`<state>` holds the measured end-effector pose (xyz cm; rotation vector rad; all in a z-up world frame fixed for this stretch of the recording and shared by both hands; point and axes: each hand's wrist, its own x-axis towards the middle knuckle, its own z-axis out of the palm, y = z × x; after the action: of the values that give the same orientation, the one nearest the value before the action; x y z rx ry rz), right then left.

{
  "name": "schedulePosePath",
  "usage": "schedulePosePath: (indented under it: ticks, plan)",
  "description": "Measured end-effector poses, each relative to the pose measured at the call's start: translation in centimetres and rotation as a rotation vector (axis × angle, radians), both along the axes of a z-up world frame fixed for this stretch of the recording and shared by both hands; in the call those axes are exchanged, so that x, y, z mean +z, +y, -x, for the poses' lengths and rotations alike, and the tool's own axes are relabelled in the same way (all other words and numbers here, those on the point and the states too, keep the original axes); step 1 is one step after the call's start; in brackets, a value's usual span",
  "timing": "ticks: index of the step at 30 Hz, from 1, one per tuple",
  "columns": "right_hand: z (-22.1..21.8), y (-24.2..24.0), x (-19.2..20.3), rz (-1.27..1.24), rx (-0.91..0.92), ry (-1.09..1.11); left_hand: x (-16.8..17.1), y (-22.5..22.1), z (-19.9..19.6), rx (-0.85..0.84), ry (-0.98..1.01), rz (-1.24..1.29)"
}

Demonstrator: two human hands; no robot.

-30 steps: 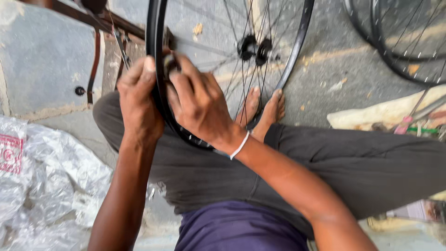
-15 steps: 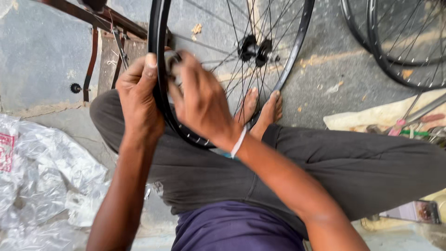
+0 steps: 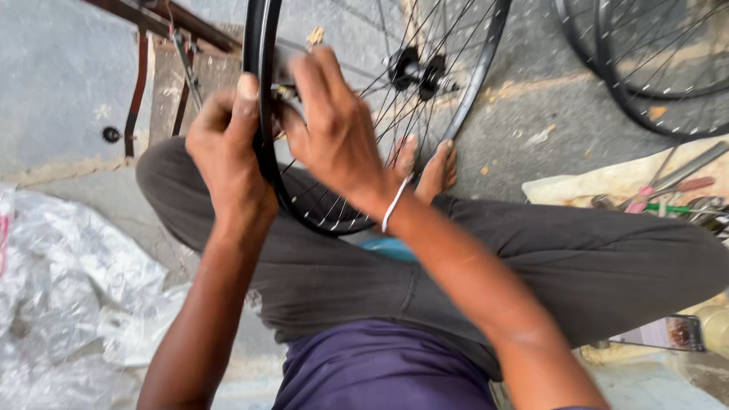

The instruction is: The person is assembling or repairing a bicycle wheel by hand, inserting a metal component into the hub area and working with the spokes and rim while sitting on the floor.

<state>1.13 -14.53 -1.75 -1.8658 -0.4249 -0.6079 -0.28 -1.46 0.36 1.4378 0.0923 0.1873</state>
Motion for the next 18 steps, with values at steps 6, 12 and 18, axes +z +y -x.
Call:
schedulePosePath:
  ticks: [6,12,18]
  plan:
    - [0.8,-0.7,0.1,-0.141,0.068,0.067,-1.4,1.1,1.6,-0.059,-0.127,0.085]
    - [1.6,-3.7,-0.5,0.057,0.068,-0.087,-3.4,1.3,2.4,-0.045,-0.059,0.084]
    - [0.9,-3.0,-2.2,0.030,0.253,0.139,-4.9,1.7,2.1,0.048,0.025,0.207]
